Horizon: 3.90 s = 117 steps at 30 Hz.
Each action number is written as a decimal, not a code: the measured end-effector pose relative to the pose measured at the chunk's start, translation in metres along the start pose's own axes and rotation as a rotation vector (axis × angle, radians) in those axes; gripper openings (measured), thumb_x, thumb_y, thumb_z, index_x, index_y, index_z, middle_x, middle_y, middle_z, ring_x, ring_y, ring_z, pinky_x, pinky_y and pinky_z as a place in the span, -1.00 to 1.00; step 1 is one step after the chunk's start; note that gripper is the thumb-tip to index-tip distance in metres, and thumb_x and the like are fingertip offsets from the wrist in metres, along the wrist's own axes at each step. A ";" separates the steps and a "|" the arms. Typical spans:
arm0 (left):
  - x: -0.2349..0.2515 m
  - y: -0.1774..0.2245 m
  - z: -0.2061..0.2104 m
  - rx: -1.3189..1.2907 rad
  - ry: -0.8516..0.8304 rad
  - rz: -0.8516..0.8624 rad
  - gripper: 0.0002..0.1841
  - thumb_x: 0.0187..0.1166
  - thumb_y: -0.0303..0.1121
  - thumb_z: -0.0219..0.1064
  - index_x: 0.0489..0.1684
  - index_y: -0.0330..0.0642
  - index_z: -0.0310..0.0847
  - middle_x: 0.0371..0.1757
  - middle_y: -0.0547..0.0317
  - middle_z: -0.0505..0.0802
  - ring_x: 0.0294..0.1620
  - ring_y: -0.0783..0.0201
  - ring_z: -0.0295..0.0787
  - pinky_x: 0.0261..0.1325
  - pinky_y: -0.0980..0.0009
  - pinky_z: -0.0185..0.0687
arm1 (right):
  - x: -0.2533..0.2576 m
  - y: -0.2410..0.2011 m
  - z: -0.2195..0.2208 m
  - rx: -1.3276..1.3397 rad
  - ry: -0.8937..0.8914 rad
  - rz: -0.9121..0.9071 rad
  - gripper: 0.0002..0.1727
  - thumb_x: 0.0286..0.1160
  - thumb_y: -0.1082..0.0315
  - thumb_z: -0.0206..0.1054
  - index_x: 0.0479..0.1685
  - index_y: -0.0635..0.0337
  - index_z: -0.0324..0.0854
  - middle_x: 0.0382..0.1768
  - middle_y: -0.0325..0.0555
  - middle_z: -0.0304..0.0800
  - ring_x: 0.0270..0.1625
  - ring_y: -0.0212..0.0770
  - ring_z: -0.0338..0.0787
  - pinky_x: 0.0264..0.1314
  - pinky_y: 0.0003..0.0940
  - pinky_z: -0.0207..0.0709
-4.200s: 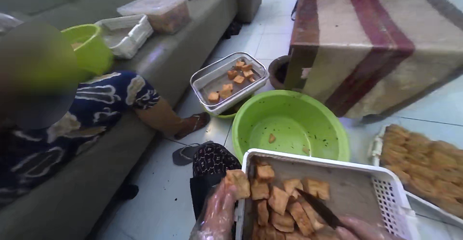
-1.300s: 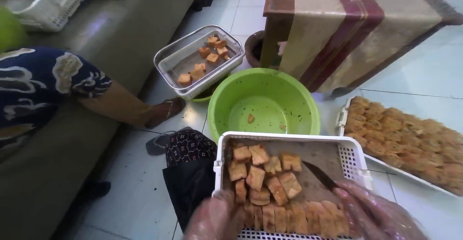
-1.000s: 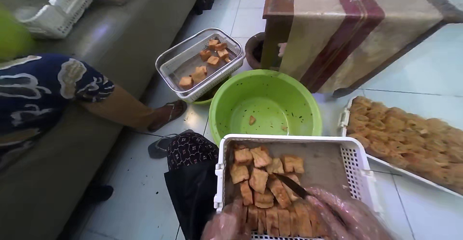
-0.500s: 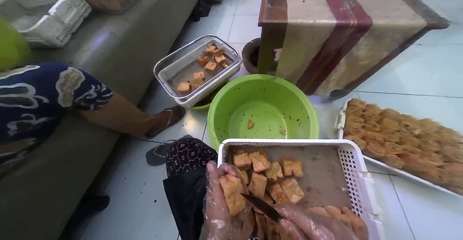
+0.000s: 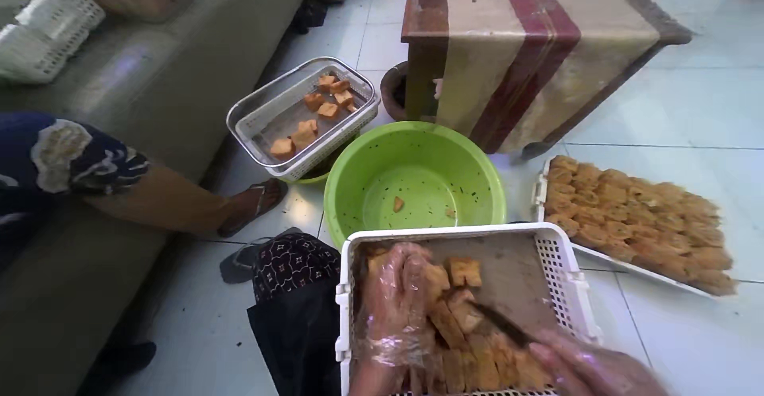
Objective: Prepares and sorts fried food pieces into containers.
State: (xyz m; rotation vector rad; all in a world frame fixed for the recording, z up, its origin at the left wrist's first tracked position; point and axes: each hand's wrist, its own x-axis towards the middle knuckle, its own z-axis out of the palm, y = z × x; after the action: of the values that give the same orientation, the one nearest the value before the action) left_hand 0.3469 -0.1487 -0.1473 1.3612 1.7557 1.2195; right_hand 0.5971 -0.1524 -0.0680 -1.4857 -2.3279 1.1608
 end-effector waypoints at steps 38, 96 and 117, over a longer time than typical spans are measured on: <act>-0.033 -0.013 -0.026 -1.027 0.023 -0.438 -0.27 0.71 0.36 -0.29 -0.24 -0.01 0.66 -0.60 0.32 0.69 -0.70 0.49 0.59 -0.69 0.56 0.55 | 0.026 -0.040 0.030 0.132 -0.071 -0.227 -0.66 0.82 0.23 0.11 0.14 0.24 0.75 -0.43 0.07 0.82 -0.45 -0.03 0.80 -0.39 -0.03 0.66; -0.047 0.007 -0.043 -0.316 -0.105 0.229 -0.71 0.31 -0.46 0.64 -0.02 -0.16 0.80 0.02 0.12 0.92 0.04 0.28 0.89 0.12 0.34 0.89 | 0.039 -0.027 0.060 0.477 0.231 -0.159 -0.63 0.43 0.21 0.57 0.13 0.21 0.76 -0.43 -0.19 0.74 -0.49 -0.52 0.56 -0.43 -0.62 0.48; -0.071 -0.007 -0.043 0.047 -0.228 -0.069 -0.73 0.47 -0.19 0.54 -0.15 -0.22 0.78 -0.26 0.21 0.89 -0.32 0.39 0.84 -0.20 0.36 0.85 | 0.043 0.055 0.037 0.358 0.534 0.111 -0.63 0.43 -0.03 0.50 -0.07 0.07 0.74 -0.49 -0.45 0.70 -0.53 -0.56 0.60 -0.50 -0.58 0.55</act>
State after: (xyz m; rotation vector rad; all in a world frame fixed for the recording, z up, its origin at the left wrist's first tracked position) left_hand 0.3279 -0.2292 -0.1422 1.3954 1.6649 0.9506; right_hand 0.5964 -0.1248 -0.1419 -1.5608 -1.6157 0.9810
